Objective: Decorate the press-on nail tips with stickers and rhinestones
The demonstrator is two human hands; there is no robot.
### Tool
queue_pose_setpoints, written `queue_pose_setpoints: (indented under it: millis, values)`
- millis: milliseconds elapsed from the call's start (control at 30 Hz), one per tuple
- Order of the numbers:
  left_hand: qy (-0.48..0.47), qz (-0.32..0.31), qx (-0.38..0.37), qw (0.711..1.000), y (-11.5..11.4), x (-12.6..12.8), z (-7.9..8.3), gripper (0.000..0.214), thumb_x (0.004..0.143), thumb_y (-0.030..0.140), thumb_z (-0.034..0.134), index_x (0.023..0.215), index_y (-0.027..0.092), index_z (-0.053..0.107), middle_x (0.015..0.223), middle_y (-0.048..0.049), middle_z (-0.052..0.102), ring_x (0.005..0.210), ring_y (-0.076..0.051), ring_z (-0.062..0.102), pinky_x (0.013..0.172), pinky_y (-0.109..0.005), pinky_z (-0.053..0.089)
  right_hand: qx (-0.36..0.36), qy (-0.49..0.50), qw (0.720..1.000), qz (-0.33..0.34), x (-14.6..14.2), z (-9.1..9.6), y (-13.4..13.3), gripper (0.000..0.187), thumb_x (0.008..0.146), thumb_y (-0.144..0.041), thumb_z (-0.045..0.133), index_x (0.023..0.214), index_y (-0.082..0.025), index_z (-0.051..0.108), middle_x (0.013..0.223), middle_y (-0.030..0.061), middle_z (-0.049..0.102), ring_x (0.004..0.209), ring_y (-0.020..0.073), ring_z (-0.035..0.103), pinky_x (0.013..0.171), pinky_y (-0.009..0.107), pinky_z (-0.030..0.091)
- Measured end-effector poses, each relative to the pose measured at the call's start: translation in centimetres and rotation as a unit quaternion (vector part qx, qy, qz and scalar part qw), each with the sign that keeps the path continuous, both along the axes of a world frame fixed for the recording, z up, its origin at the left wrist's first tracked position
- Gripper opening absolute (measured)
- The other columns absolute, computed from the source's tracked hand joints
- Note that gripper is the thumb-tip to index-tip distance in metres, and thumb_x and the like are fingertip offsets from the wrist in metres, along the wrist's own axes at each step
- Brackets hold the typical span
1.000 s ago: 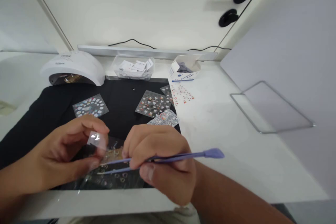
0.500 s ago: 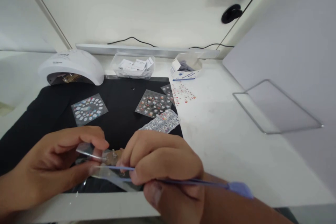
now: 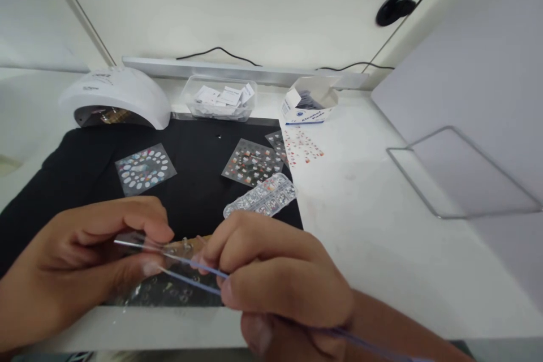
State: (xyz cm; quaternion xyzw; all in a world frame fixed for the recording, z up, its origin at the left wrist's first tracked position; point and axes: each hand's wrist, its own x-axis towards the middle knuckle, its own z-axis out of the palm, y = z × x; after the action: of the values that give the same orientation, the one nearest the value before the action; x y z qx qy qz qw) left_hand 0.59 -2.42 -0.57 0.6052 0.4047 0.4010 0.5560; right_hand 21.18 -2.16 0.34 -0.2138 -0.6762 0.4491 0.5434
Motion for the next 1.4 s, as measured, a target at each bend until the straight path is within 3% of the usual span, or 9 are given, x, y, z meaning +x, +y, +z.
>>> queue_pose_setpoints:
  millis: [133,333,467,1067,1267,1400]
  values:
    - [0.039,-0.003,0.057,0.998,0.2,-0.2,0.2,0.006,0.083,0.017,0.072,0.085,0.023,0.072,0.071,0.0016,0.066,0.06,-0.01,0.06,0.051,-0.015,0.047,0.001,0.002,1.0,-0.002,0.2,0.3,0.1,0.019,0.09,-0.037,0.063,0.078,-0.029,0.075,0.059,0.0023,0.05,0.059,0.0203,0.056,0.052,0.036,0.055]
    - [0.064,-0.034,0.102,0.992,0.3,-0.5,0.3,0.01,0.088,0.014,0.066,0.084,0.022,0.069,0.074,0.0031,0.063,0.063,-0.009,0.059,0.056,-0.017,0.046,-0.079,0.012,0.996,0.04,1.6,-0.6,0.0,0.022,0.095,-0.03,0.056,0.103,-0.032,0.076,0.067,0.0041,0.058,0.066,0.0216,0.064,0.058,0.039,0.058]
    - [0.071,-0.047,0.107,0.991,0.3,-0.5,0.1,0.01,0.09,0.015,0.064,0.086,0.023,0.068,0.077,0.0034,0.062,0.065,-0.008,0.059,0.057,-0.017,0.045,-0.105,0.009,0.993,0.049,2.1,-0.9,0.1,0.023,0.095,-0.031,0.057,0.105,-0.031,0.077,0.07,0.0049,0.06,0.071,0.0228,0.068,0.063,0.041,0.059]
    - [0.056,-0.082,0.094,0.991,0.1,-0.6,-0.1,0.012,0.091,0.011,0.063,0.09,0.023,0.067,0.08,0.0034,0.061,0.066,-0.008,0.056,0.055,-0.017,0.042,-0.113,-0.001,0.99,0.078,2.0,-0.7,0.5,0.021,0.096,-0.031,0.056,0.099,-0.03,0.077,0.07,0.0057,0.063,0.071,0.0231,0.07,0.062,0.04,0.061]
    - [0.055,-0.093,0.089,0.99,0.0,-0.7,-0.1,0.018,0.09,0.007,0.061,0.091,0.024,0.066,0.081,0.0058,0.059,0.067,-0.005,0.055,0.058,-0.014,0.042,-0.083,0.012,0.993,0.081,1.1,-0.1,0.9,0.039,0.1,-0.048,0.045,0.095,-0.028,0.078,0.063,0.0044,0.059,0.064,0.0204,0.068,0.056,0.035,0.059]
    - [0.054,-0.096,0.086,0.99,0.0,-0.7,-0.1,0.017,0.091,0.008,0.061,0.093,0.024,0.065,0.082,0.006,0.058,0.069,-0.006,0.055,0.059,-0.014,0.043,-0.073,-0.005,0.995,0.073,1.3,0.1,0.7,0.033,0.1,-0.042,0.047,0.097,-0.03,0.078,0.061,0.0024,0.057,0.061,0.0183,0.065,0.057,0.033,0.058]
